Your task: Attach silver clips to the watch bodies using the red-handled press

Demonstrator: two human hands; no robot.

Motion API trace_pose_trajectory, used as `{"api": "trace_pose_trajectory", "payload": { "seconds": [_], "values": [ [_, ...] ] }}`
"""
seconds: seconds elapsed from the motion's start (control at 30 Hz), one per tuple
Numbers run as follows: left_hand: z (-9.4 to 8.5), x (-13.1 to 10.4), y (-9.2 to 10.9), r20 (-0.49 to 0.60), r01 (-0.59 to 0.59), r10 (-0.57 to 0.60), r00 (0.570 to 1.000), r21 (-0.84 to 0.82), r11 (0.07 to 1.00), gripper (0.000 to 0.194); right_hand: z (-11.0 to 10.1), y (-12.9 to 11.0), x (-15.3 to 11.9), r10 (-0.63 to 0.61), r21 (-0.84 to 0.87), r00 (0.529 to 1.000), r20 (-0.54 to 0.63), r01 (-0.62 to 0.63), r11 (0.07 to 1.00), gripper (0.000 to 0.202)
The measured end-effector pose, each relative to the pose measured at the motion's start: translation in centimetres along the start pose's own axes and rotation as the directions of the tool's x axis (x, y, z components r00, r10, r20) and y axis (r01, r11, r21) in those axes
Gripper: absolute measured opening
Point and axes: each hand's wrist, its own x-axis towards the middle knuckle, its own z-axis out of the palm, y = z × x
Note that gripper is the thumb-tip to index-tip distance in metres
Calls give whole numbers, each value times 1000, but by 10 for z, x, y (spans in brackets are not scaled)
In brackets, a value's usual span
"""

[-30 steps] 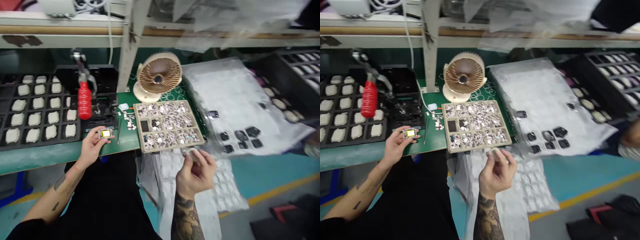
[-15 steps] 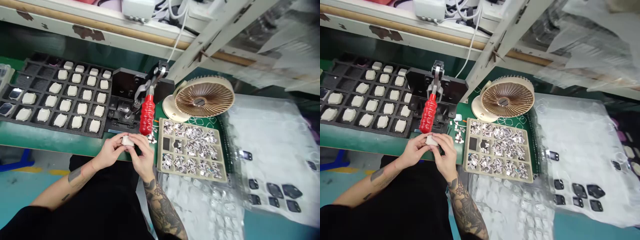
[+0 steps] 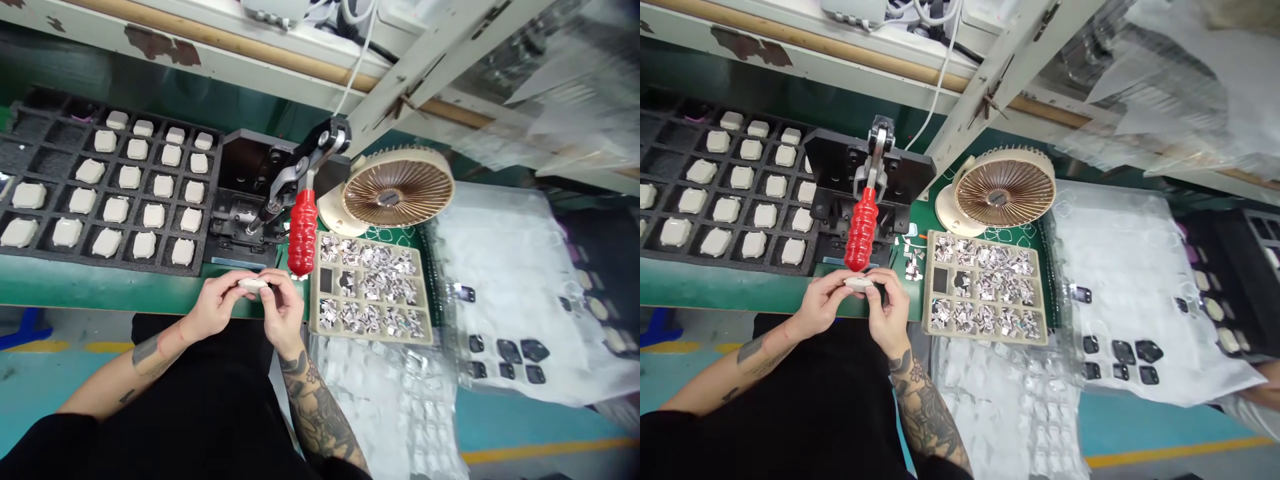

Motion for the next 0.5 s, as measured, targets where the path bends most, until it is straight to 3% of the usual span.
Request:
{"api": "trace_pose_trajectory", "payload": {
  "seconds": [0.13,0.23,0.27,0.37,0.5],
  "values": [
    [0,-6,1,-73,-77,80,994,45,996,25,-2,-14,1,-39,-95,999,11,40,995,12],
    [3,-8,3,-103,-9,-1,995,-96,995,35,-21,-37,22,-211,-257,976,51,217,942,17],
    [3,-9,5,-94,26,-42,995,-164,986,40,-28,-45,33,-317,-306,948,20,308,901,27],
    [1,-12,10,-30,117,-133,991,-317,941,53,-38,-71,76,-596,-387,801,-47,536,751,52],
    [-7,-23,16,34,182,-183,983,-361,915,56,-20,-101,127,-733,-333,677,60,706,625,56]
  ]
}}
